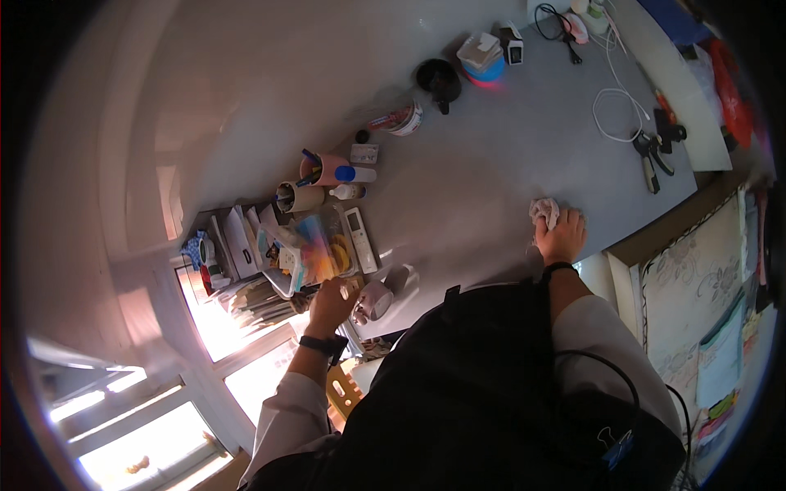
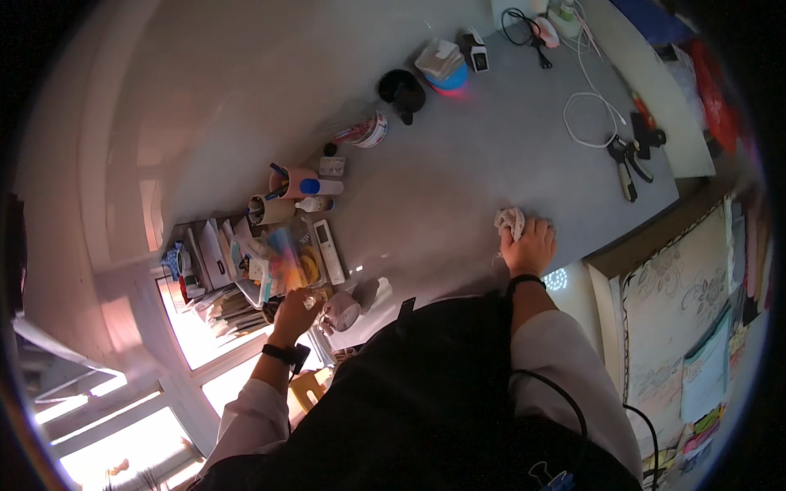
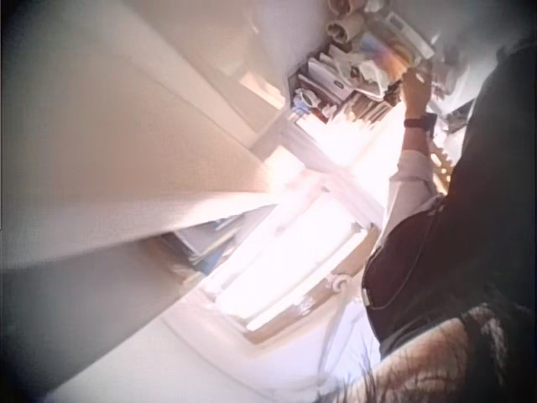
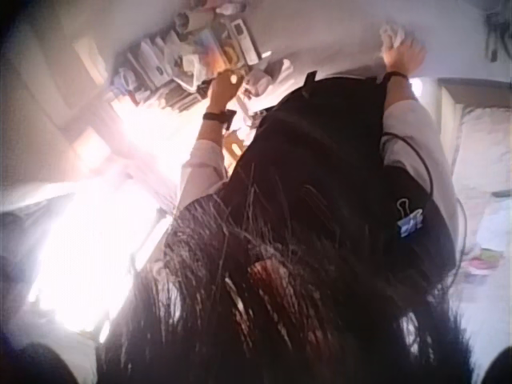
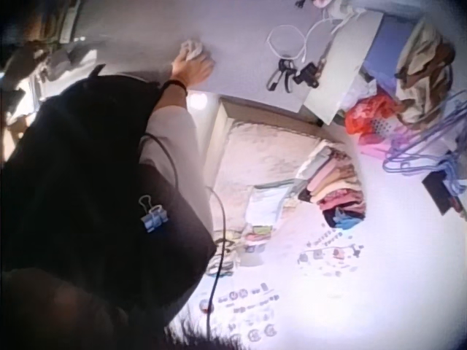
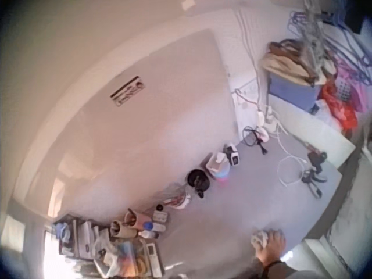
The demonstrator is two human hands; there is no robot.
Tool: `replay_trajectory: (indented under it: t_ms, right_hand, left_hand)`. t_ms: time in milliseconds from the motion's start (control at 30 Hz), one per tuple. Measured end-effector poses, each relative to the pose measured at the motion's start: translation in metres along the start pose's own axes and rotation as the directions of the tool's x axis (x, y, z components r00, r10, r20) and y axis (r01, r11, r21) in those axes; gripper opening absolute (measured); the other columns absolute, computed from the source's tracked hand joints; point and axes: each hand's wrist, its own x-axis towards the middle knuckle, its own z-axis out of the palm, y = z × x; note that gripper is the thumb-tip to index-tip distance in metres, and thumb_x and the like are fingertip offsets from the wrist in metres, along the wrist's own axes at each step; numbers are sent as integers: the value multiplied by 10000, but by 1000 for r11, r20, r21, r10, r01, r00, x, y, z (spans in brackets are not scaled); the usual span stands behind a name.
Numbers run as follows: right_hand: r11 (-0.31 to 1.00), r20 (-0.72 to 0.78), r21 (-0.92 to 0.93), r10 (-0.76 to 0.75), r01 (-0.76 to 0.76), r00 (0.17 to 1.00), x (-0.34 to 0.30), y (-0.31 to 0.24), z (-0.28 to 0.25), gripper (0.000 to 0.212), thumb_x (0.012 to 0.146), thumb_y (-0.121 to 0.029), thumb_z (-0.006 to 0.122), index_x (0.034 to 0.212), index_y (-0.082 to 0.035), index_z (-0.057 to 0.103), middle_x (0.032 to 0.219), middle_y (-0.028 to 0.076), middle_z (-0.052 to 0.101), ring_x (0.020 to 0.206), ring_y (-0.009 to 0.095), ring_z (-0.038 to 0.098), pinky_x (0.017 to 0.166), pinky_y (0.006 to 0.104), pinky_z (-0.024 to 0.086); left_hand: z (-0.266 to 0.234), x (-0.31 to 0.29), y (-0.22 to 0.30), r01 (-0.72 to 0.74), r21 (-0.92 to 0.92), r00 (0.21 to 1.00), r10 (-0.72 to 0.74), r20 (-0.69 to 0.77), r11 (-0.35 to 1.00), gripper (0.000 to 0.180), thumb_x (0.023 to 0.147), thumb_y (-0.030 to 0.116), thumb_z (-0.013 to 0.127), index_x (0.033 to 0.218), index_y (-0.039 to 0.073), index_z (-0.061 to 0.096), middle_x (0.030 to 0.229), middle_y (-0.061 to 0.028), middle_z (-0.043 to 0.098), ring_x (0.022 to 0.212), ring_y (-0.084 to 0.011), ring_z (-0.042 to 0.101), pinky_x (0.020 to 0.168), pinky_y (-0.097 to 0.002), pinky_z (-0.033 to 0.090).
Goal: The person cleans the surfaces and handle of a white interior door with a cloth, and also wipes a nearby desk surface.
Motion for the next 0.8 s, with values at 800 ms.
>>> replay_trajectory:
  t_ms: [800]
  right_hand:
    - [996,16,93,-8,6,1000,19,10,19,344,713,-433,703,844,-135,593,924,41,588,865,268,585,741,430,453]
  left_hand:
    - [-21,170,23,90,62,950,-67,-306,994,241,877,301,594,964,91,672,874,-147,705,864,-359,677,782,-460,519]
